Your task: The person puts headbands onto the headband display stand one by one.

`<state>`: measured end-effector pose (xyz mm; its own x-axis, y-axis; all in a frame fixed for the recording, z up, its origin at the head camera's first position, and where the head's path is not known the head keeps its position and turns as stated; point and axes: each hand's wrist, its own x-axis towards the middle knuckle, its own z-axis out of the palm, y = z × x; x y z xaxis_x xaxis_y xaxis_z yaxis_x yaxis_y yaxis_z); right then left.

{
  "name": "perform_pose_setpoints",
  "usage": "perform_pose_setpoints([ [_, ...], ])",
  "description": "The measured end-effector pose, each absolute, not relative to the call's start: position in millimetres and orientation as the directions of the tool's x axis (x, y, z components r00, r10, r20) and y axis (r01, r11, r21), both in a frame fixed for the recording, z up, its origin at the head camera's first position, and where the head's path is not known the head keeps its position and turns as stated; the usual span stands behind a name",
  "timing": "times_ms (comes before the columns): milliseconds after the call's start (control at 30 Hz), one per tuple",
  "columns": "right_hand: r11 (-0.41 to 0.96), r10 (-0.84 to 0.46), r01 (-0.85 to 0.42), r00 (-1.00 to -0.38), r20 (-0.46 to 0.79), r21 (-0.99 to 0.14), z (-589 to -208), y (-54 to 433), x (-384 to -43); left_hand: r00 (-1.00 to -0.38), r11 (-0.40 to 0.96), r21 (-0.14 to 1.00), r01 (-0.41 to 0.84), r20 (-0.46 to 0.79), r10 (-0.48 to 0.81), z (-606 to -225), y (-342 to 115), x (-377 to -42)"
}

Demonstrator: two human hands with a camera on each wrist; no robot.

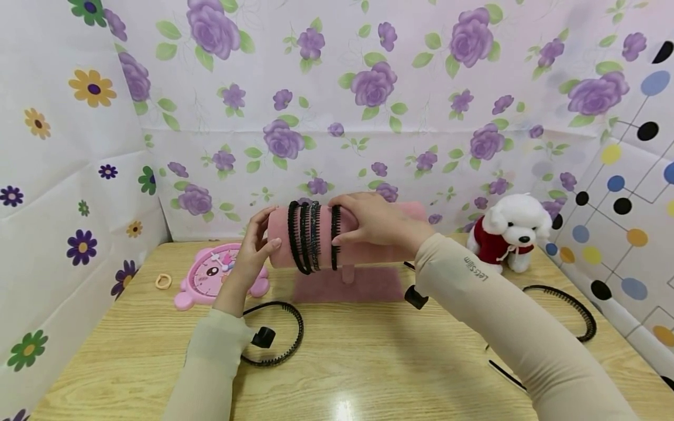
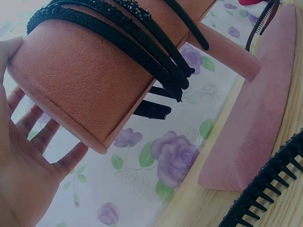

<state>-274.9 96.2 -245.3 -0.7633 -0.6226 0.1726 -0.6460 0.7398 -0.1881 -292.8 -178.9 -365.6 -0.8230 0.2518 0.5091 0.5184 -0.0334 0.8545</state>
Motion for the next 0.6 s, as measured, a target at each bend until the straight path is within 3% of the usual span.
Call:
perform_pose_setpoints([
  [600, 0.732, -0.631, -0.656, -0.754, 0.182, -0.184, -249.8, 88.7, -276.7, -0.826, -0.018, 0.854, 0.519, 0.507, 0.248, -365.9, -178.2, -292.3],
])
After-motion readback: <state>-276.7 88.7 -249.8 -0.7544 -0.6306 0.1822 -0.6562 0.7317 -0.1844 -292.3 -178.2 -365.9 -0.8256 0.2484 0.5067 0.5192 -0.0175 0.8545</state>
